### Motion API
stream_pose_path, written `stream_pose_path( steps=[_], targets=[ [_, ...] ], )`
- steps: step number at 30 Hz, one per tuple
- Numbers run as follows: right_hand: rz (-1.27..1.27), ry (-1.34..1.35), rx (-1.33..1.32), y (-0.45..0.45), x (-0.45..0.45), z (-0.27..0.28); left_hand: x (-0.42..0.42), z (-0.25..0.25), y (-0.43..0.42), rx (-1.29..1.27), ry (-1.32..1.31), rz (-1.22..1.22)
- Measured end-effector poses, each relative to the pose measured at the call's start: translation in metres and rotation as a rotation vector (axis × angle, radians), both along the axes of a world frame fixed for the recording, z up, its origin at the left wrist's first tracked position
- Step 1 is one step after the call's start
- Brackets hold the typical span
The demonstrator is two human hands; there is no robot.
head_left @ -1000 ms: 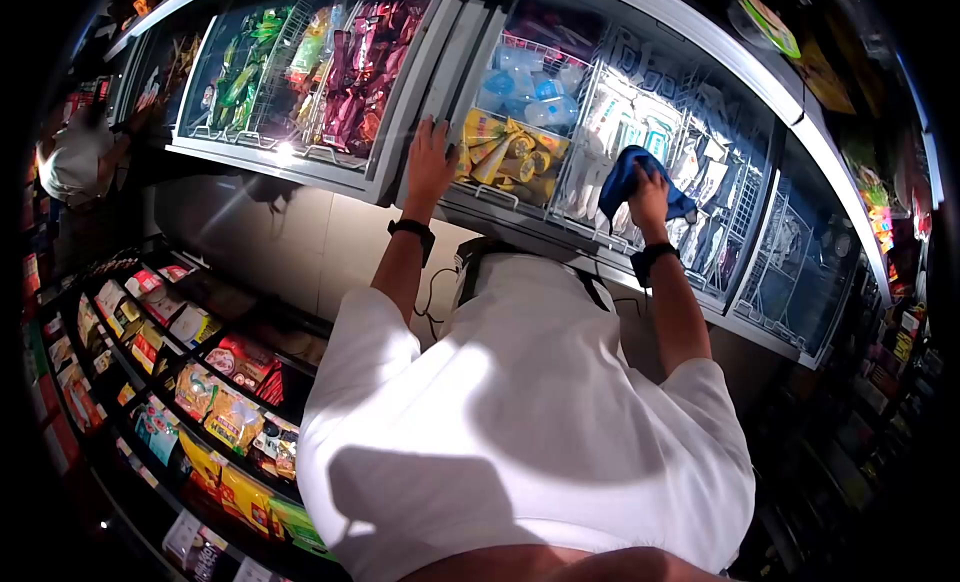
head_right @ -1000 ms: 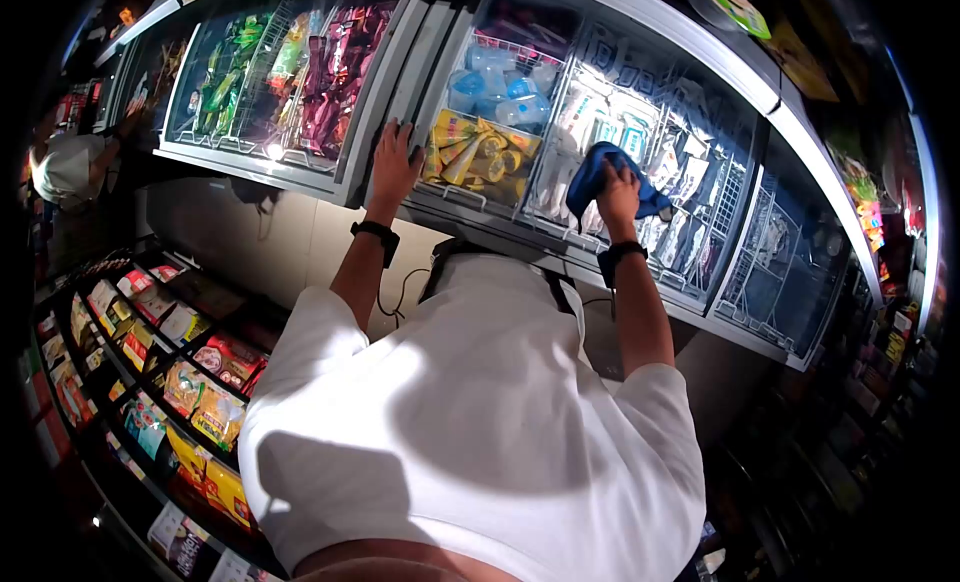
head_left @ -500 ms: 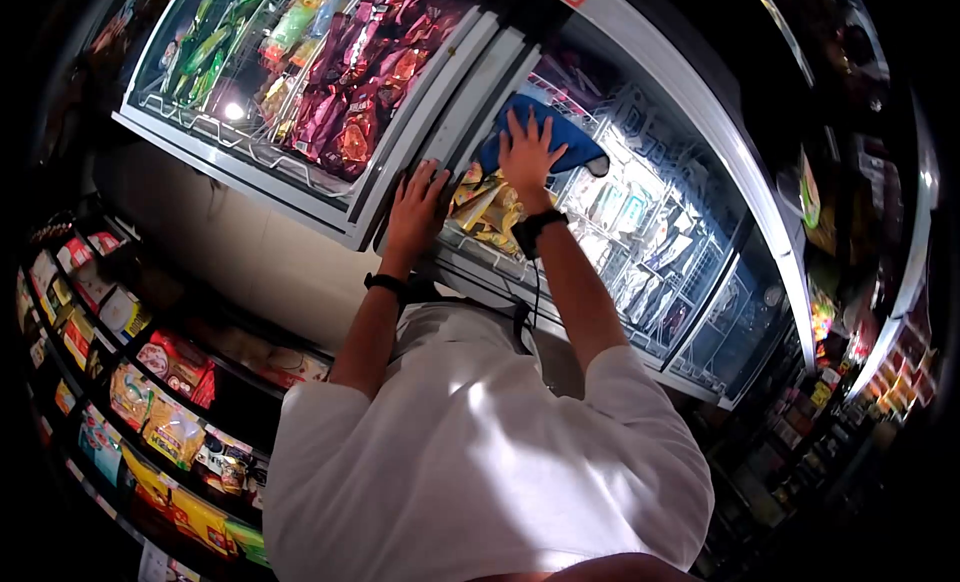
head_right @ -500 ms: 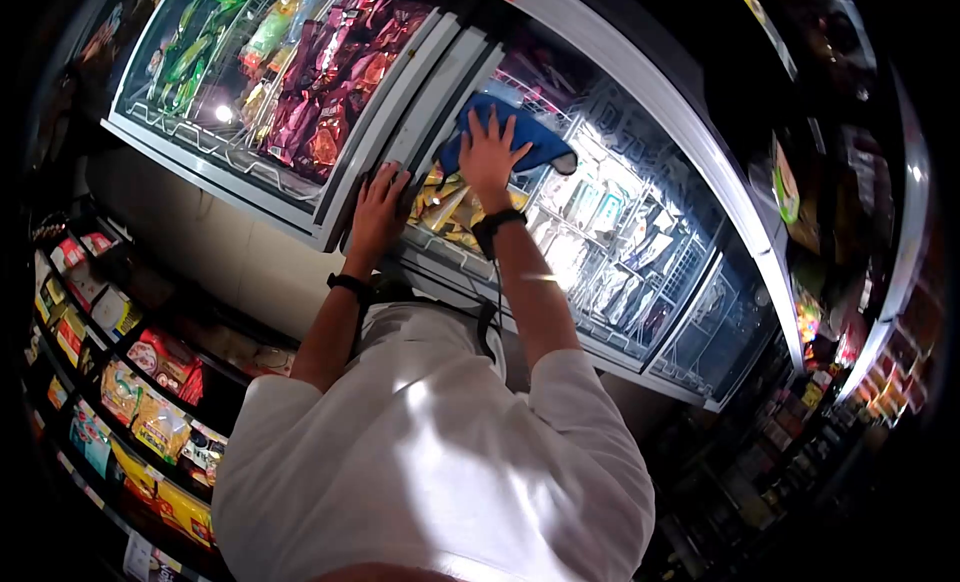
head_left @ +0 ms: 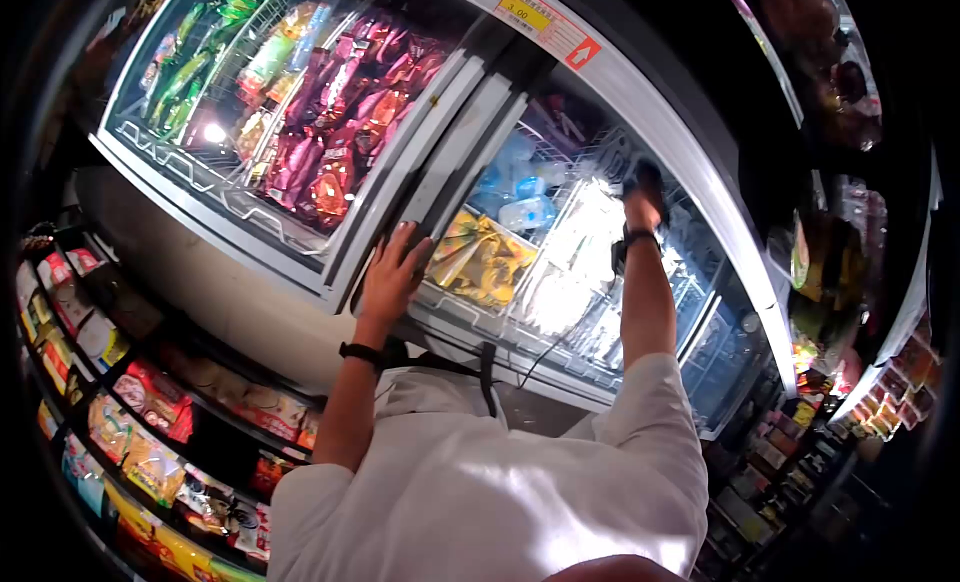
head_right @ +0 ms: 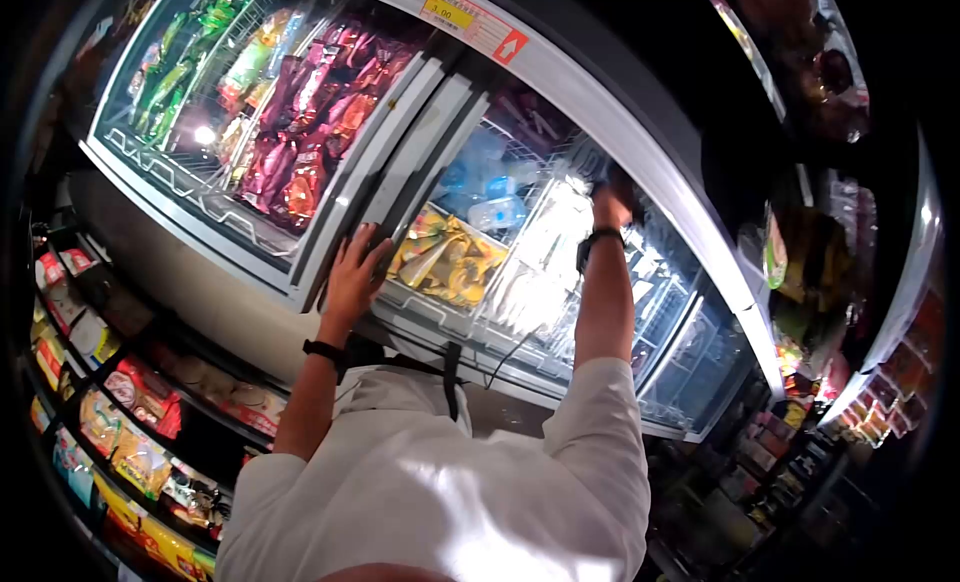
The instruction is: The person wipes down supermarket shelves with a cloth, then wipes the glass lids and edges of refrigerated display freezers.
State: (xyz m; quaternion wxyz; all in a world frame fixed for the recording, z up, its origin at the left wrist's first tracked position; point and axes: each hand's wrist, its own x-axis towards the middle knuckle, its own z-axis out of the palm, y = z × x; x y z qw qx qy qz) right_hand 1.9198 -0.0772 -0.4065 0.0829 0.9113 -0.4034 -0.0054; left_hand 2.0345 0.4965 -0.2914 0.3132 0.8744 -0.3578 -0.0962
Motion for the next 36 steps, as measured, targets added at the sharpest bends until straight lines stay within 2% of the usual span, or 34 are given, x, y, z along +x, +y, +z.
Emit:
stream_pose_path(
  steps=[1,2,3,5,6,9,12,13,14,15,16,19,20,21,22,23,24,25,27,30,33,36],
  targets=[
    [-0.316,0.078,0.279,0.019,-0.022,0.06,-0.002,-0.002,0.0,-0.004,0.011,0.009],
    [-0.421,0.073,0.251,0.035,-0.045,0.077,-0.003,-0.016,0.0,-0.017,-0.049,0.037],
    [-0.53,0.073,0.219,0.05,-0.072,0.093,-0.001,-0.009,0.0,-0.01,-0.014,0.018],
    [-0.553,-0.012,0.157,0.074,-0.114,0.085,-0.004,-0.011,-0.002,-0.05,-0.031,0.046],
    [-0.523,-0.062,0.105,0.074,-0.132,0.058,-0.003,-0.011,-0.003,-0.046,-0.027,0.048],
    [-0.368,-0.001,0.042,0.117,-0.116,0.043,-0.005,-0.008,-0.003,-0.026,-0.021,0.036],
    [-0.357,-0.292,0.107,0.176,0.003,0.067,-0.007,-0.006,-0.004,-0.02,-0.02,0.045],
    [0.017,-0.296,0.183,0.197,0.065,0.078,-0.001,-0.004,-0.001,0.014,-0.068,0.042],
    [0.2,-0.307,0.248,0.204,0.09,0.09,-0.005,-0.002,-0.004,0.038,-0.074,0.037],
    [0.284,-0.209,0.15,0.209,0.113,0.088,-0.011,0.0,-0.01,0.053,-0.067,0.03],
    [0.276,-0.118,0.136,0.213,0.129,0.093,-0.014,0.002,-0.014,0.052,-0.099,0.054],
    [0.269,-0.219,0.188,0.142,0.14,0.056,-0.017,-0.004,-0.015,0.141,-0.145,0.014],
    [0.11,-0.425,0.221,0.109,0.133,0.034,-0.017,0.0,-0.018,0.146,-0.17,0.014],
    [0.0,-0.284,0.453,0.084,0.106,0.061,-0.02,0.001,-0.022,0.145,-0.181,0.0],
    [0.071,-0.294,0.237,0.065,0.079,0.052,-0.019,-0.01,-0.017,0.114,-0.253,-0.012],
    [-0.027,-0.234,0.291,0.046,0.047,0.063,-0.015,-0.01,-0.019,0.126,-0.272,-0.05],
    [0.04,-0.434,0.057,0.033,0.006,0.046,-0.018,-0.01,-0.018,0.118,-0.274,-0.041],
    [0.029,-0.264,0.112,0.017,-0.029,0.056,-0.023,-0.006,-0.02,0.107,-0.266,-0.034],
    [-0.156,-0.19,0.137,0.003,-0.092,0.07,-0.025,-0.004,-0.02,0.128,-0.223,-0.003],
    [-0.298,-0.137,0.07,-0.021,-0.196,0.064,-0.026,-0.004,-0.023,0.128,-0.271,-0.022],
    [-0.557,-0.091,0.138,-0.015,-0.279,0.083,-0.026,-0.005,-0.023,0.147,-0.28,-0.031],
    [-0.759,-0.063,0.089,-0.002,-0.341,0.081,-0.024,-0.009,-0.019,0.153,-0.254,-0.015]
  ],
)
